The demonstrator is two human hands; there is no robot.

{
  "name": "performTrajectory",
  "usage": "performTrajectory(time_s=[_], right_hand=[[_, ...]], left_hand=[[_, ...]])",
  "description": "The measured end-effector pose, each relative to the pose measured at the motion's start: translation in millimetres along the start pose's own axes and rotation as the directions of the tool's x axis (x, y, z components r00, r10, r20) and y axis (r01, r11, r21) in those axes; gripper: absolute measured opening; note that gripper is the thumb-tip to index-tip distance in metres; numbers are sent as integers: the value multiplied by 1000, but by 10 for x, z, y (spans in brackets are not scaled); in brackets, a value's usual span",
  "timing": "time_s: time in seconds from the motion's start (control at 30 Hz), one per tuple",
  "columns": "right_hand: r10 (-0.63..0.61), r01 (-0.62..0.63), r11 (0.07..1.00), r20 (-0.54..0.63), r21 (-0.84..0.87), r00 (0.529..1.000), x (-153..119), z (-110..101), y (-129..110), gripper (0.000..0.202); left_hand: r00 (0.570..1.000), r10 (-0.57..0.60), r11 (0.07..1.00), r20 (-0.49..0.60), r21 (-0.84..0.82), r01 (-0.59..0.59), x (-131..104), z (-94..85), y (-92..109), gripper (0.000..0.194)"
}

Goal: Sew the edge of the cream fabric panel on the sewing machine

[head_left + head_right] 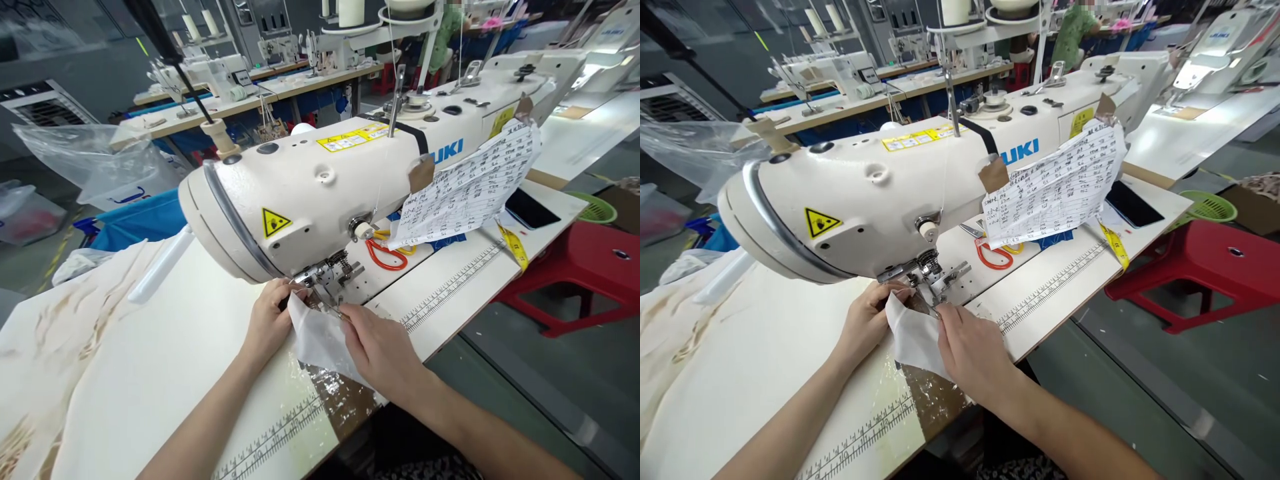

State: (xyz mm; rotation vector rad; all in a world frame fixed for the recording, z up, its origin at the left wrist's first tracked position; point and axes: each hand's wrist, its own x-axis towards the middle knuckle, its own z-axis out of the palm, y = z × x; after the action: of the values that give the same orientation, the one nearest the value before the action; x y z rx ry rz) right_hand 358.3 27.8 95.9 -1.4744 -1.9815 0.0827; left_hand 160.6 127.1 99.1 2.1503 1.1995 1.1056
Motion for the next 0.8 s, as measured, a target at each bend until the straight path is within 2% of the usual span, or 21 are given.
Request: performTrajectory(time_s=[0.2, 0.8], right_hand=[[-67, 67, 998, -95, 0, 993, 28, 89, -15, 26], [-65, 65, 998, -96, 3, 993, 38, 102, -15, 26]], left_hand=[[1000, -29, 999, -7, -24, 29, -2, 13, -18, 24], [999, -31, 999, -9, -7, 31, 3, -3, 2, 25]])
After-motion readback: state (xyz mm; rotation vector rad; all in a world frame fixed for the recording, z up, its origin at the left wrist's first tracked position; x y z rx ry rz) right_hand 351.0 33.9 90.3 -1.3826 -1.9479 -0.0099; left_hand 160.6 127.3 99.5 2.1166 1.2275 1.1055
